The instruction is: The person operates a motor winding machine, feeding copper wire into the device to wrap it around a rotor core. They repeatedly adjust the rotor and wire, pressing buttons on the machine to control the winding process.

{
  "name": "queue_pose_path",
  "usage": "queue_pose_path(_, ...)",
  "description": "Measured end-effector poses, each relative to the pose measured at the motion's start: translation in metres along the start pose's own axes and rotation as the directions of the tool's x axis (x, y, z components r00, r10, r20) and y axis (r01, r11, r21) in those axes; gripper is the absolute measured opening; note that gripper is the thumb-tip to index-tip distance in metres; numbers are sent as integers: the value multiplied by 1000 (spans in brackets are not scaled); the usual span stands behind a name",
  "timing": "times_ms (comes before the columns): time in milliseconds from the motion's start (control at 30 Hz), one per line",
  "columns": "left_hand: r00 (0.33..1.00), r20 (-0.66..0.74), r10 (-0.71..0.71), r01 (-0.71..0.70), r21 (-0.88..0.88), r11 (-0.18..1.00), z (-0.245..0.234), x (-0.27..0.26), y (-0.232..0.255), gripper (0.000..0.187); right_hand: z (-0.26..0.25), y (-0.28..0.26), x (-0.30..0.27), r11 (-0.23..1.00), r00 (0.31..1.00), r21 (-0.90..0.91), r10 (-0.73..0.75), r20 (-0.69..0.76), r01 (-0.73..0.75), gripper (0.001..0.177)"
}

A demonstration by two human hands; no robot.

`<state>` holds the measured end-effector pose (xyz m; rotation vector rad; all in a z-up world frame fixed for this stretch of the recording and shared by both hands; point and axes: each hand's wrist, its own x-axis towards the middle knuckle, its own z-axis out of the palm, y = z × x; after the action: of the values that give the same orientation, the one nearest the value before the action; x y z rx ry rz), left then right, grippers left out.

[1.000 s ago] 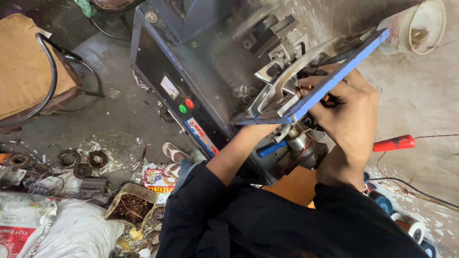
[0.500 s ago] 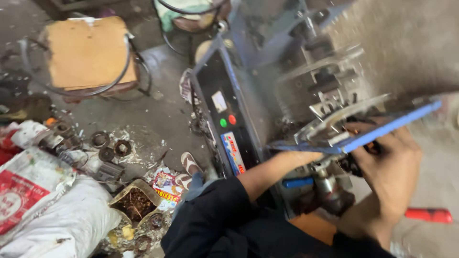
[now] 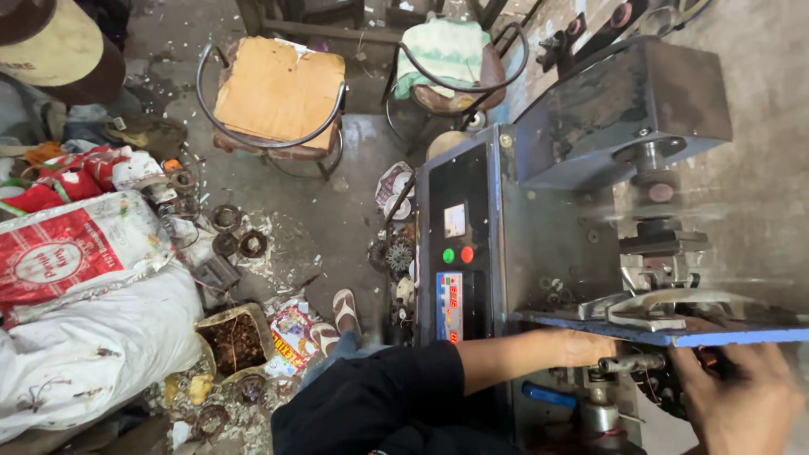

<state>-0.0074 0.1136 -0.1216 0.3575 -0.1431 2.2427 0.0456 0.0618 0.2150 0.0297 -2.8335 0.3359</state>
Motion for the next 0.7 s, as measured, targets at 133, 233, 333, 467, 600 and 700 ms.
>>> queue_pose_path(133, 1000, 2, -30, 30, 9, 1000, -9, 12, 1, 45, 2, 7, 4, 998, 997, 1, -60, -40, 60, 27)
queue_pose_path(233, 1000, 11, 16, -15, -68, 998, -11, 9, -1, 59, 2, 3, 2, 999, 998, 30, -32, -46, 33, 26)
queue_pose_path(333, 998, 47, 43, -41, -52, 998, -12, 6, -1, 66, 0, -4, 3, 998, 996, 2, -63, -65, 63, 28)
queue_pose_path(467, 998, 67, 17, -18, 10, 1000, -11, 0, 1, 67, -1, -12, 1, 999, 998, 9, 31, -53, -30, 28)
queue_pose_path(600, 998, -52, -24, 34, 198, 980, 1, -9, 7, 61, -4, -18, 0, 999, 999, 36, 22, -48, -20, 27)
queue_pose_path(700, 1000, 17, 2, -2, 21, 1000, 18, -17, 13, 61, -5, -24, 0, 996, 997, 57, 64, -40, -62, 27)
